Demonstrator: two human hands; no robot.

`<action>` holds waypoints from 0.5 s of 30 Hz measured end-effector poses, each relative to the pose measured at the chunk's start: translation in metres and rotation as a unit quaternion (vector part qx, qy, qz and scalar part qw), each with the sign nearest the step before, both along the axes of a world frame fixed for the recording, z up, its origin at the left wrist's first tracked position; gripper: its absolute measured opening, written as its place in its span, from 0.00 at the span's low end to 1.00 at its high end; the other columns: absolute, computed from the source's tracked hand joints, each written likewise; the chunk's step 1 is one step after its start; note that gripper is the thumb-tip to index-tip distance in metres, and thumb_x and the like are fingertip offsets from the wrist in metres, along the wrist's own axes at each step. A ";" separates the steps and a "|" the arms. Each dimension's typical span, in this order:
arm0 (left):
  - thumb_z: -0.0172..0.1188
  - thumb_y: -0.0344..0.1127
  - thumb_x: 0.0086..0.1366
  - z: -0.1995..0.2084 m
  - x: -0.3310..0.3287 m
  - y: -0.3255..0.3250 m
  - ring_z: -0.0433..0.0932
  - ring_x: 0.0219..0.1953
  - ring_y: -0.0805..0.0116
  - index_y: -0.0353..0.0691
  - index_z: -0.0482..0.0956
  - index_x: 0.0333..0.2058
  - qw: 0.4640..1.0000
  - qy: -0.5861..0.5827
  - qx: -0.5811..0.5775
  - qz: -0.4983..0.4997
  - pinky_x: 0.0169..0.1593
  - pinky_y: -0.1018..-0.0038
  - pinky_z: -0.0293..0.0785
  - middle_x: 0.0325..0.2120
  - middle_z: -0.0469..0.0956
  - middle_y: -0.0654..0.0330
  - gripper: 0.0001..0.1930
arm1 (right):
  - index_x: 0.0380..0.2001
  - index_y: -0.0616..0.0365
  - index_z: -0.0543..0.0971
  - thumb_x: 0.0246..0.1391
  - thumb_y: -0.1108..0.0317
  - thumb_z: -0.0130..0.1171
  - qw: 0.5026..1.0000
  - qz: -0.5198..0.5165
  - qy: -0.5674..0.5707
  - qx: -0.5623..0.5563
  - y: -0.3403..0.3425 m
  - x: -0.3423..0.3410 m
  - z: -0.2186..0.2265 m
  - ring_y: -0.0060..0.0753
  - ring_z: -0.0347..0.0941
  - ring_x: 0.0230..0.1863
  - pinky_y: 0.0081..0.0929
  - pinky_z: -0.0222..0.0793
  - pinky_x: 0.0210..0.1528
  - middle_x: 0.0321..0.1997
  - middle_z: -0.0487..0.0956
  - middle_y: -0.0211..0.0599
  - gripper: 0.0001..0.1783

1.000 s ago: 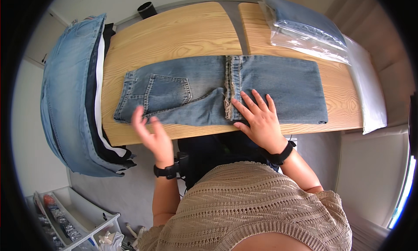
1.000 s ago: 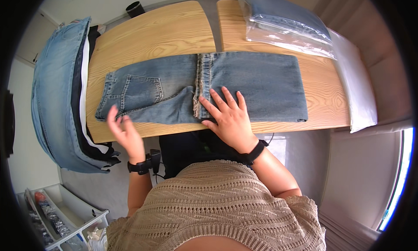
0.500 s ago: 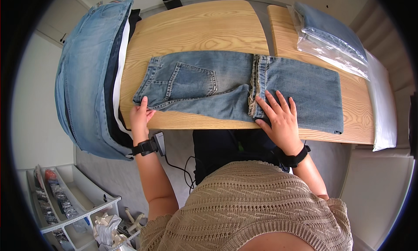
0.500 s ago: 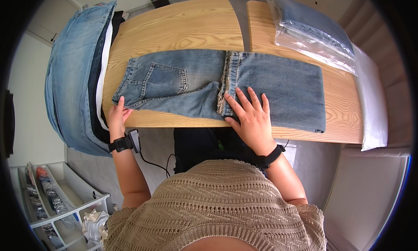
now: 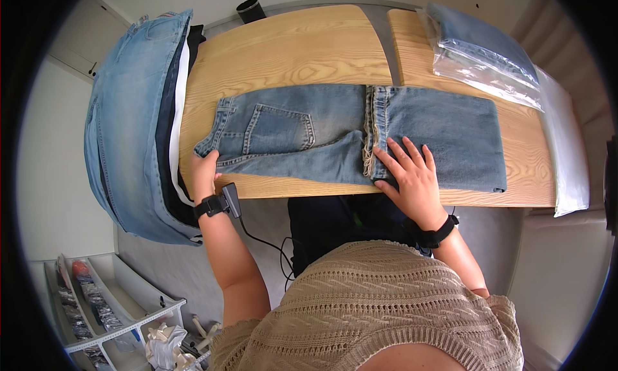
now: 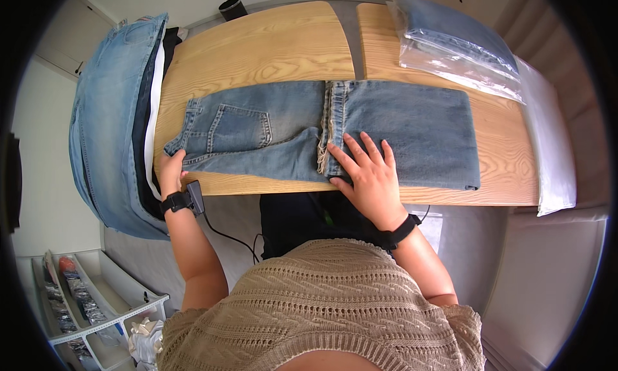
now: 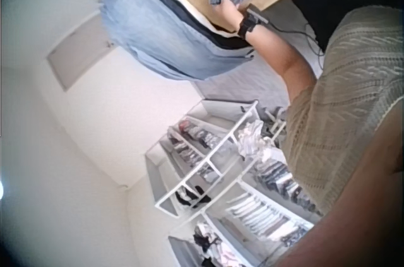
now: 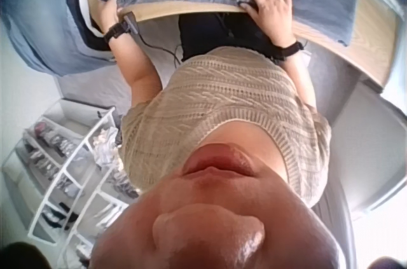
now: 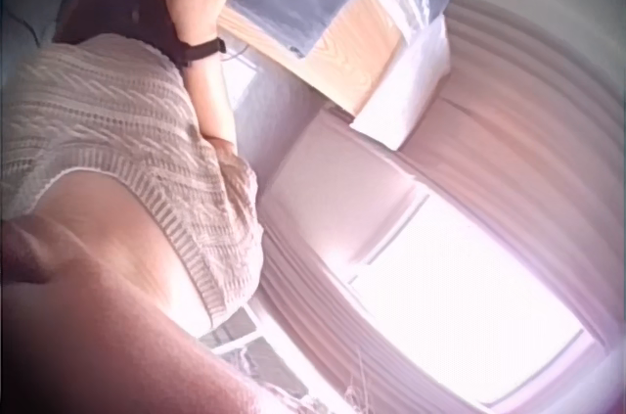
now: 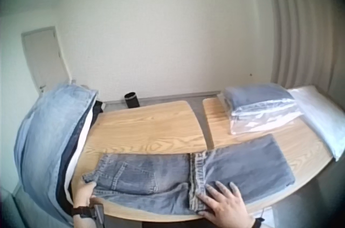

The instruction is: Fold a pair of denim jeans and place them into a plastic shipping bag.

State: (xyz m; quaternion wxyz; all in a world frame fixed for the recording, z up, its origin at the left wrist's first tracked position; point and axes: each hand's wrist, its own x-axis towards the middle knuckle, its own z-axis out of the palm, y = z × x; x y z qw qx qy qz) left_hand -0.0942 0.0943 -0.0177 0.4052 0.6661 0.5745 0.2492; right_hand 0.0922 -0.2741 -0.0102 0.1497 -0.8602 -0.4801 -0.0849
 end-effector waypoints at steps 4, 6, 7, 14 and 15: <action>0.59 0.35 0.48 0.003 -0.003 0.001 0.76 0.37 0.57 0.27 0.71 0.45 0.992 0.117 0.056 -0.008 0.37 0.67 0.72 0.40 0.76 0.49 0.25 | 0.57 0.37 0.66 0.44 0.54 0.61 1.000 0.022 0.015 0.008 -0.002 0.003 0.002 0.40 0.58 0.61 0.48 0.47 0.63 0.59 0.67 0.32 0.33; 0.58 0.36 0.48 0.009 -0.001 0.005 0.74 0.47 0.53 0.25 0.69 0.47 0.964 0.239 0.108 -0.030 0.51 0.66 0.66 0.44 0.74 0.45 0.28 | 0.57 0.36 0.66 0.44 0.54 0.61 0.999 0.026 0.016 0.011 -0.001 0.005 0.001 0.39 0.59 0.61 0.47 0.47 0.63 0.58 0.67 0.31 0.33; 0.61 0.40 0.50 0.009 -0.002 0.002 0.72 0.49 0.51 0.24 0.66 0.50 0.962 0.241 0.122 -0.029 0.53 0.65 0.64 0.46 0.72 0.42 0.31 | 0.57 0.36 0.66 0.44 0.55 0.61 1.000 0.022 0.014 0.008 -0.002 0.005 0.000 0.39 0.59 0.61 0.47 0.48 0.63 0.58 0.67 0.31 0.34; 0.54 0.23 0.53 -0.007 -0.066 0.009 0.66 0.53 0.56 0.35 0.66 0.52 0.917 0.015 0.358 -0.178 0.58 0.66 0.58 0.48 0.69 0.52 0.24 | 0.57 0.36 0.66 0.43 0.55 0.62 1.000 0.014 0.015 0.003 0.001 0.006 -0.001 0.39 0.59 0.61 0.47 0.47 0.63 0.58 0.67 0.31 0.34; 0.49 0.18 0.46 0.007 -0.068 -0.003 0.66 0.53 0.55 0.38 0.72 0.48 0.904 0.005 0.365 -0.222 0.58 0.66 0.58 0.47 0.71 0.55 0.26 | 0.57 0.36 0.66 0.43 0.55 0.62 1.000 0.017 0.017 0.003 0.001 0.006 -0.001 0.40 0.58 0.61 0.47 0.47 0.63 0.58 0.67 0.31 0.34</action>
